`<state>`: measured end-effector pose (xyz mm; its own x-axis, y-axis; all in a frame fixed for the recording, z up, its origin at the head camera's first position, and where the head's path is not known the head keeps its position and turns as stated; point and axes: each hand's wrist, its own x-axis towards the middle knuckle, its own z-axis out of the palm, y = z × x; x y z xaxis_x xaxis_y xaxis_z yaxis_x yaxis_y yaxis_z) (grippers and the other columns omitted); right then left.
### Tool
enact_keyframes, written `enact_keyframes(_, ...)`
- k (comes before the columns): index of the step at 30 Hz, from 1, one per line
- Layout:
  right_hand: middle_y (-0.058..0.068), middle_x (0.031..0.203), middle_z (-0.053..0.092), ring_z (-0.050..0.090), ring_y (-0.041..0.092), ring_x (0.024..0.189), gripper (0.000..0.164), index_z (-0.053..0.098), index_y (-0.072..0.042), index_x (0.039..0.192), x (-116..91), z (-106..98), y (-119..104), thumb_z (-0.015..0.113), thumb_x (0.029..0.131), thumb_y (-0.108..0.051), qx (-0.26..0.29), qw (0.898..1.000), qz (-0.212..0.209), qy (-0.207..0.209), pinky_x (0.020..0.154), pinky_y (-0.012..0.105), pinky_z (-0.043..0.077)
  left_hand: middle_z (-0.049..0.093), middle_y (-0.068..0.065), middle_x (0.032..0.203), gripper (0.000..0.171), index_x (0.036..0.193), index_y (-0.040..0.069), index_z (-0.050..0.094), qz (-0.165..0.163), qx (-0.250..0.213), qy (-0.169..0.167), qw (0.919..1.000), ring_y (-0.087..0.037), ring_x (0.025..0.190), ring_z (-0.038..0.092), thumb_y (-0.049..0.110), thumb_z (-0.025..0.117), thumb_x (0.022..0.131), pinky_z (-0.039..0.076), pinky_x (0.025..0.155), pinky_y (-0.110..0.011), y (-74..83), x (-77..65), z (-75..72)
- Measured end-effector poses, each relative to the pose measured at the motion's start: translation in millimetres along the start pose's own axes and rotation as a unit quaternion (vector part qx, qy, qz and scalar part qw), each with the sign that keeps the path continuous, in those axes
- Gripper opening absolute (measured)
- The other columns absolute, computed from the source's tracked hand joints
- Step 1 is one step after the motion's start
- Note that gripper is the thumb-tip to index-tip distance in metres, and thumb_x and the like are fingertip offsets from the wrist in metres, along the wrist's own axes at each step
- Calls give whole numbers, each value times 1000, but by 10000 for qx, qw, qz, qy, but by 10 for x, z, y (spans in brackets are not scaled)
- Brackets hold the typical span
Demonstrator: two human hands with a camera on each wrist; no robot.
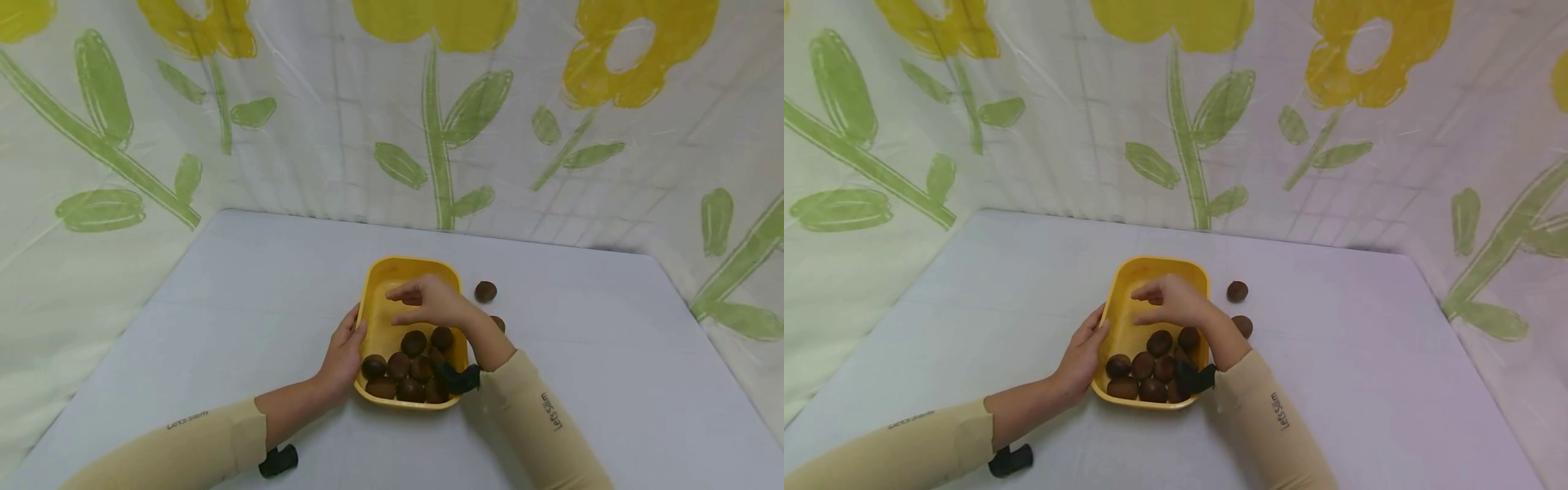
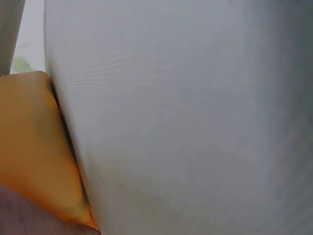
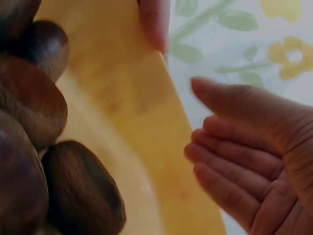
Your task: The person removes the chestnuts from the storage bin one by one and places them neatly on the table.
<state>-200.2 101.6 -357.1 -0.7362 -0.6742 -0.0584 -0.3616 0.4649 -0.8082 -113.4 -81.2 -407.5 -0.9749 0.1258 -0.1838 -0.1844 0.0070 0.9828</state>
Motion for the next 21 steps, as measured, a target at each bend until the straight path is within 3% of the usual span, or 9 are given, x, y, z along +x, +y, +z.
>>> enact_keyframes(14,12,109,69,64,23,103,41,68,0,110,19,50,154,77,76,-20,-772,9953,108,-569,90,33,52,20,-9,155,48,149,8,18,-83,-11,142,9999,-27,142,20,20,28,103,18,115,-48,-6,5,7)
enact_keyframes(21,6,95,72,61,15,80,33,73,-3,99,3,46,167,79,73,-23,-1498,9853,34,-824,74,23,52,18,-10,156,48,149,8,18,-97,-22,153,9998,-27,144,14,19,28,103,13,116,-48,-2,10,2)
